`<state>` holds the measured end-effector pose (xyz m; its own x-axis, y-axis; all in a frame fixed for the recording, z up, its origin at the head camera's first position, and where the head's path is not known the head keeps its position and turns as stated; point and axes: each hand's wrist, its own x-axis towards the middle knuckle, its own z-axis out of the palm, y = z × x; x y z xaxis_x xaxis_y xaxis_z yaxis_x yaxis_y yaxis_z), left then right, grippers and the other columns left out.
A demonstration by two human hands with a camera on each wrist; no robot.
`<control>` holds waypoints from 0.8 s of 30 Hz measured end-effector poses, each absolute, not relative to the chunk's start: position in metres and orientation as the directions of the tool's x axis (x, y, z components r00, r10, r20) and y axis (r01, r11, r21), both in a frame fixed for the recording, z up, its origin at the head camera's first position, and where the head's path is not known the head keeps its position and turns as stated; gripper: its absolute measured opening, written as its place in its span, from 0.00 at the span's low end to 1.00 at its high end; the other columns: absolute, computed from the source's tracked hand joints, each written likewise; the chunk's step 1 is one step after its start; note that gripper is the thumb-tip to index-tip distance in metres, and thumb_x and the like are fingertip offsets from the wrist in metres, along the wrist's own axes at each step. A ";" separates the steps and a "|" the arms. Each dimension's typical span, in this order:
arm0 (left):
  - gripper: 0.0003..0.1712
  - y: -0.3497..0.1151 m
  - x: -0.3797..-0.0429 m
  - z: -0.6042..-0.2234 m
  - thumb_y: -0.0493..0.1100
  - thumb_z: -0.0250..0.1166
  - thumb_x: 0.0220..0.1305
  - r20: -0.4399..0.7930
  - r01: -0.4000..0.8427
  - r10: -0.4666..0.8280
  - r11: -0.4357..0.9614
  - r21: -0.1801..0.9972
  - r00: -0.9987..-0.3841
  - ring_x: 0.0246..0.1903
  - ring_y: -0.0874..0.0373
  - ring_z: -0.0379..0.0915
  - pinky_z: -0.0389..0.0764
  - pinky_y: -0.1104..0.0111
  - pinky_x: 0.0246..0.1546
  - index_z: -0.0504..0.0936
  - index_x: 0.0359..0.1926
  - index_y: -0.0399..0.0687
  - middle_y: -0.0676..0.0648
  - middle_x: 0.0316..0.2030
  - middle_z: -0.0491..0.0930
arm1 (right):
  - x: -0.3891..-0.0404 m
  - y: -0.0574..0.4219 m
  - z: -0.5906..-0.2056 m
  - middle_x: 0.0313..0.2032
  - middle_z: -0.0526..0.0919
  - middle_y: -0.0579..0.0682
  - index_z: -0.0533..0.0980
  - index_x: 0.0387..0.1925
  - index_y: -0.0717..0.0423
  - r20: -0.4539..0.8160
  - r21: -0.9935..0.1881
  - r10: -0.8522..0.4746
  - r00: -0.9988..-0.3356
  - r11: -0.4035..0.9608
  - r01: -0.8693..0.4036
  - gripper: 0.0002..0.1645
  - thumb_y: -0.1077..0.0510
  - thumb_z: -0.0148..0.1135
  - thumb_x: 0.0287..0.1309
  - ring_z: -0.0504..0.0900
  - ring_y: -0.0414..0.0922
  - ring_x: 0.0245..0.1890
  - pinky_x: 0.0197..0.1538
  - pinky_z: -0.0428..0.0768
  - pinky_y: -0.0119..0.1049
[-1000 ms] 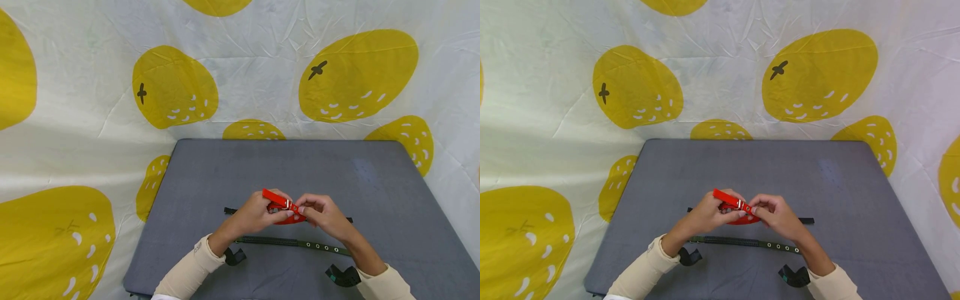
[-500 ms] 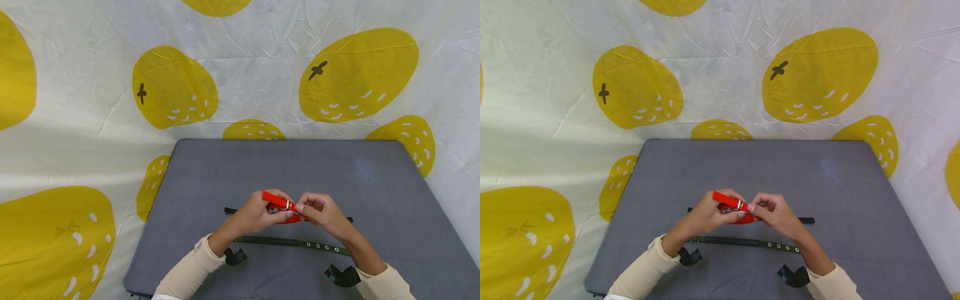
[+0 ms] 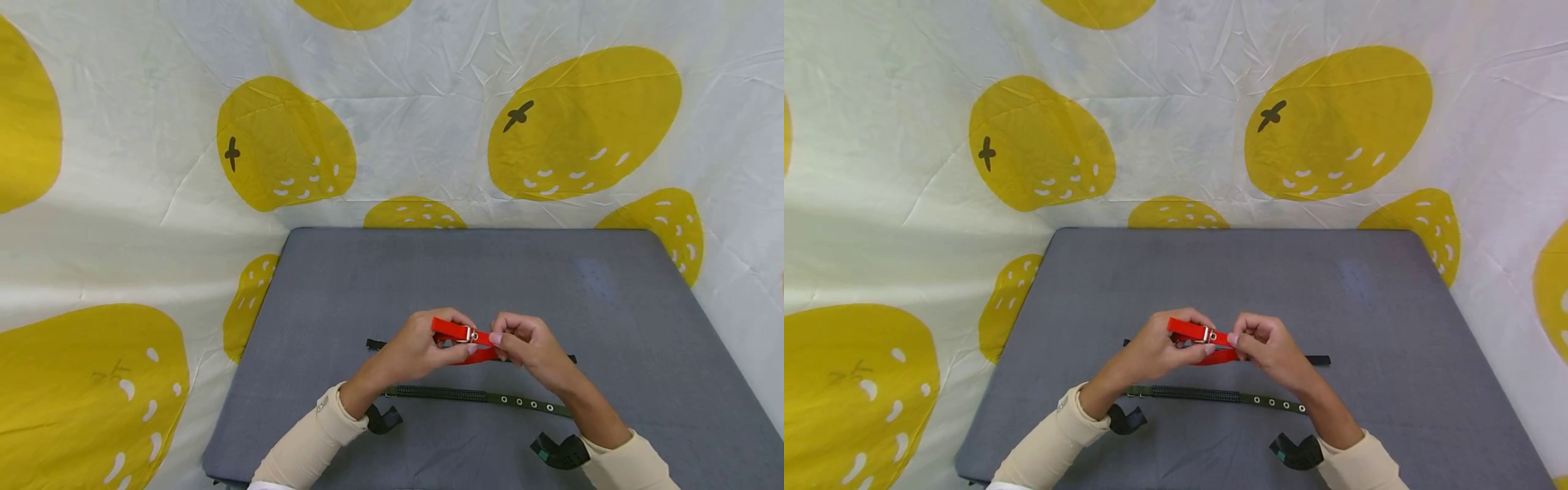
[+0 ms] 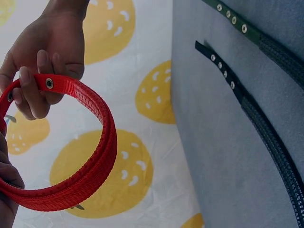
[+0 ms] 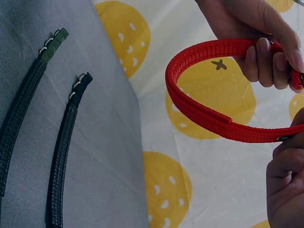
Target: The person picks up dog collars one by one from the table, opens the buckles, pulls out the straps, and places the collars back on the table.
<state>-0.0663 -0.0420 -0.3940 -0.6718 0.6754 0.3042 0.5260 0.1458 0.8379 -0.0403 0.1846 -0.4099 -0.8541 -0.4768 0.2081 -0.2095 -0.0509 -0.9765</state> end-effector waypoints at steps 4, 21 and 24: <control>0.10 -0.043 -0.067 -0.395 0.44 0.64 0.62 0.298 0.522 0.674 0.152 0.839 -0.676 0.24 0.70 0.71 0.77 0.76 0.24 0.78 0.44 0.49 0.56 0.35 0.78 | -0.041 0.184 -0.410 0.17 0.67 0.53 0.68 0.25 0.59 0.229 -0.973 -0.473 -0.851 -0.079 -0.218 0.11 0.72 0.47 0.62 0.58 0.47 0.14 0.16 0.60 0.37; 0.11 -0.046 -0.070 -0.394 0.42 0.66 0.60 0.319 0.567 0.660 0.199 0.799 -0.681 0.24 0.71 0.71 0.77 0.78 0.24 0.78 0.44 0.48 0.55 0.34 0.79 | -0.040 0.184 -0.412 0.18 0.66 0.55 0.67 0.26 0.62 0.229 -0.973 -0.461 -0.857 -0.088 -0.213 0.10 0.71 0.46 0.64 0.57 0.47 0.13 0.17 0.60 0.39; 0.10 -0.046 -0.069 -0.393 0.42 0.65 0.61 0.330 0.563 0.659 0.174 0.808 -0.676 0.23 0.70 0.71 0.76 0.77 0.24 0.79 0.44 0.47 0.54 0.33 0.79 | -0.040 0.184 -0.414 0.18 0.65 0.53 0.70 0.28 0.62 0.208 -0.977 -0.458 -0.864 -0.055 -0.206 0.09 0.71 0.48 0.64 0.57 0.45 0.13 0.15 0.60 0.37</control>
<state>-0.0694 -0.0459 -0.3931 -0.6757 0.6594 0.3295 0.5633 0.1736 0.8078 -0.0402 0.1838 -0.4138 -0.8640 -0.4585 0.2080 -0.2059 -0.0553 -0.9770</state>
